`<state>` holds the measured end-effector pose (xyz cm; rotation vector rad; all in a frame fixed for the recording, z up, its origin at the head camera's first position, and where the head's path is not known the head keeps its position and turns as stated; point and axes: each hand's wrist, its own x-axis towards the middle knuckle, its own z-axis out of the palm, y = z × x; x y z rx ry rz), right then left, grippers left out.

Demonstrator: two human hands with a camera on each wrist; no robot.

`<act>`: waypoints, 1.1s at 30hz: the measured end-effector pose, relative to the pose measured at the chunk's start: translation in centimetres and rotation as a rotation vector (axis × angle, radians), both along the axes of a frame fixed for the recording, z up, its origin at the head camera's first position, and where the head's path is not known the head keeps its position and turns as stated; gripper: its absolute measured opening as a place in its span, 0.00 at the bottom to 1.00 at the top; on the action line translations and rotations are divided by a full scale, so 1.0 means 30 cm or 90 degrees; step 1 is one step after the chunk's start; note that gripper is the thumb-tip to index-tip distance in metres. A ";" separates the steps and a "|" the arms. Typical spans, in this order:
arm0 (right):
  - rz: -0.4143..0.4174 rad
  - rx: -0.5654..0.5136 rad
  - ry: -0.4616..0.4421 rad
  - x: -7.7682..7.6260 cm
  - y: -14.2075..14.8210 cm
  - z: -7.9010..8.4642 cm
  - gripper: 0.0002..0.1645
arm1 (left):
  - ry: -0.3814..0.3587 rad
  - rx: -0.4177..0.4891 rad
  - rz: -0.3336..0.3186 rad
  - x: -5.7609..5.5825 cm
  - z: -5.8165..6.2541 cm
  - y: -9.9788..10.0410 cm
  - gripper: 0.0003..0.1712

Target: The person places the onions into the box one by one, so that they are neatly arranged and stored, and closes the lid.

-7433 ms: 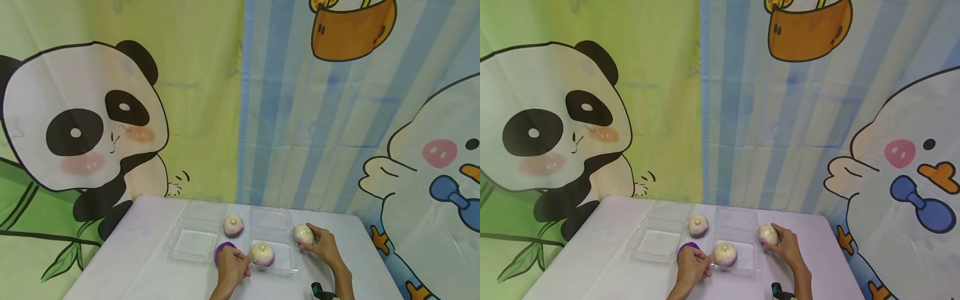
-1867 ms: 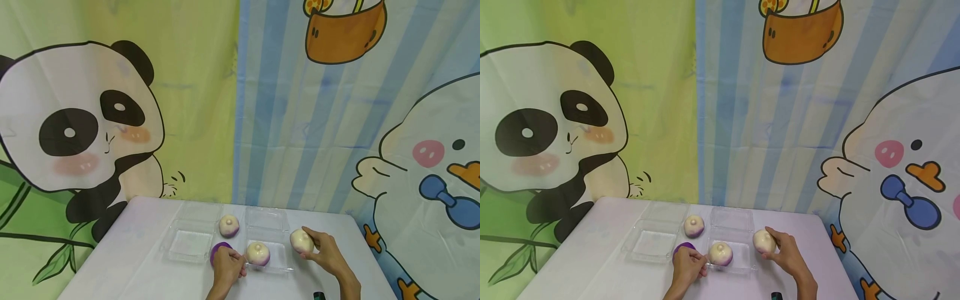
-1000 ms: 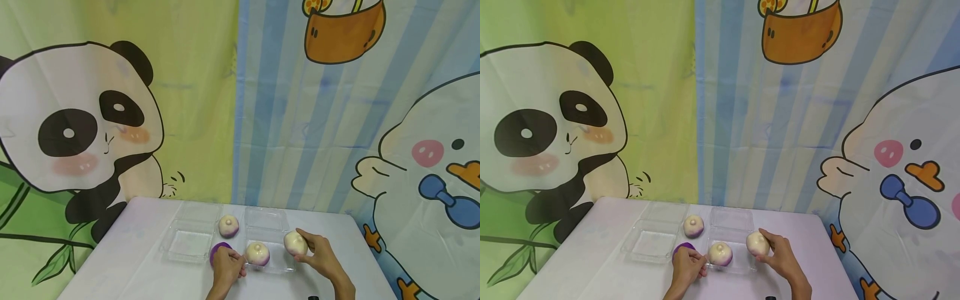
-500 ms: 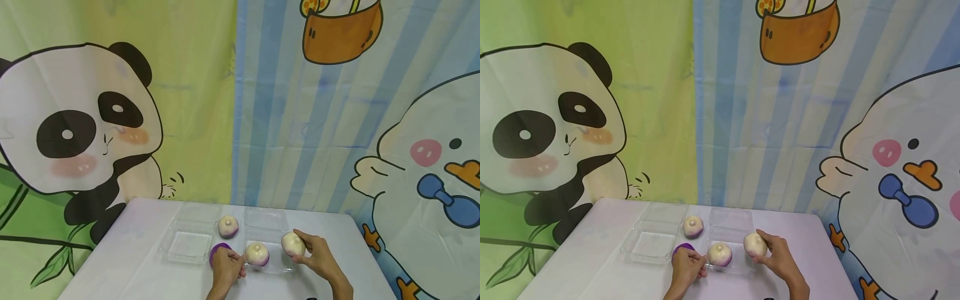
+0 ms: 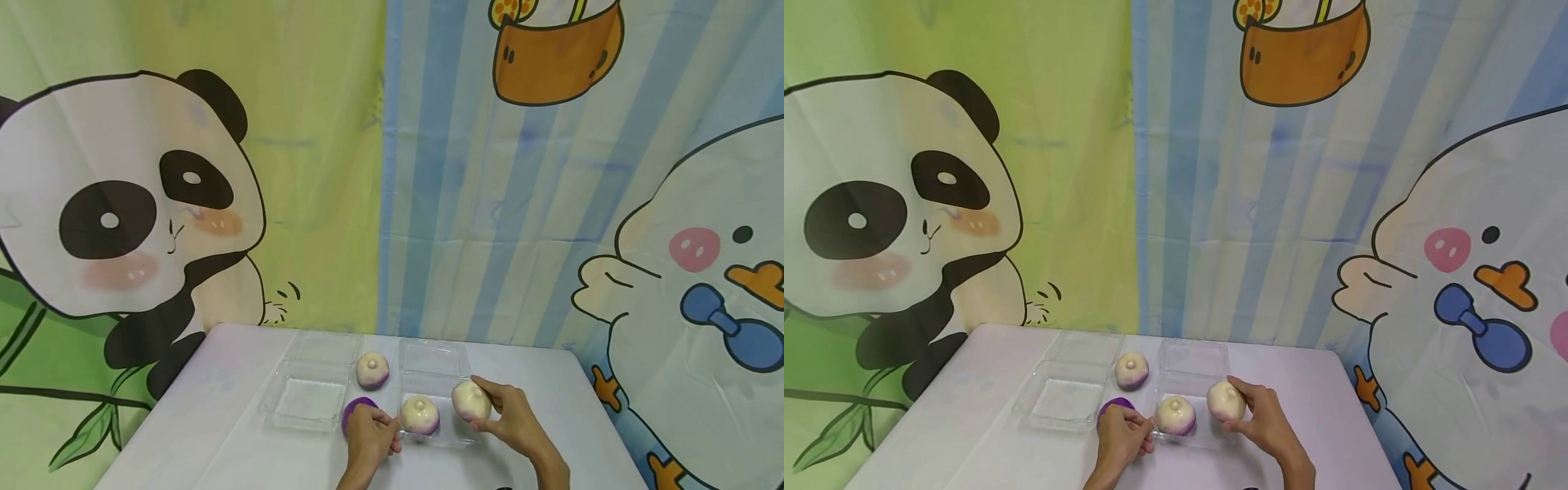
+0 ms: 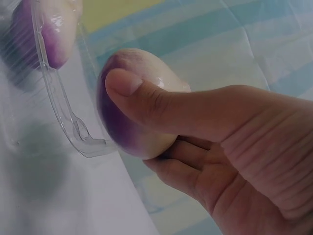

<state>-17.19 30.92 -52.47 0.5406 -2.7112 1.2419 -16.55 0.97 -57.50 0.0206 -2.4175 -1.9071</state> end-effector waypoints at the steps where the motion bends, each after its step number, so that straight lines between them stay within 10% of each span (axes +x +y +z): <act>1: 0.004 -0.003 0.001 0.000 -0.002 -0.002 0.51 | 0.000 -0.001 0.001 0.000 0.000 0.000 0.12; 33: 0.061 0.024 -0.039 -0.027 -0.053 0.011 0.49 | -0.004 0.011 0.011 0.009 0.006 0.002 0.10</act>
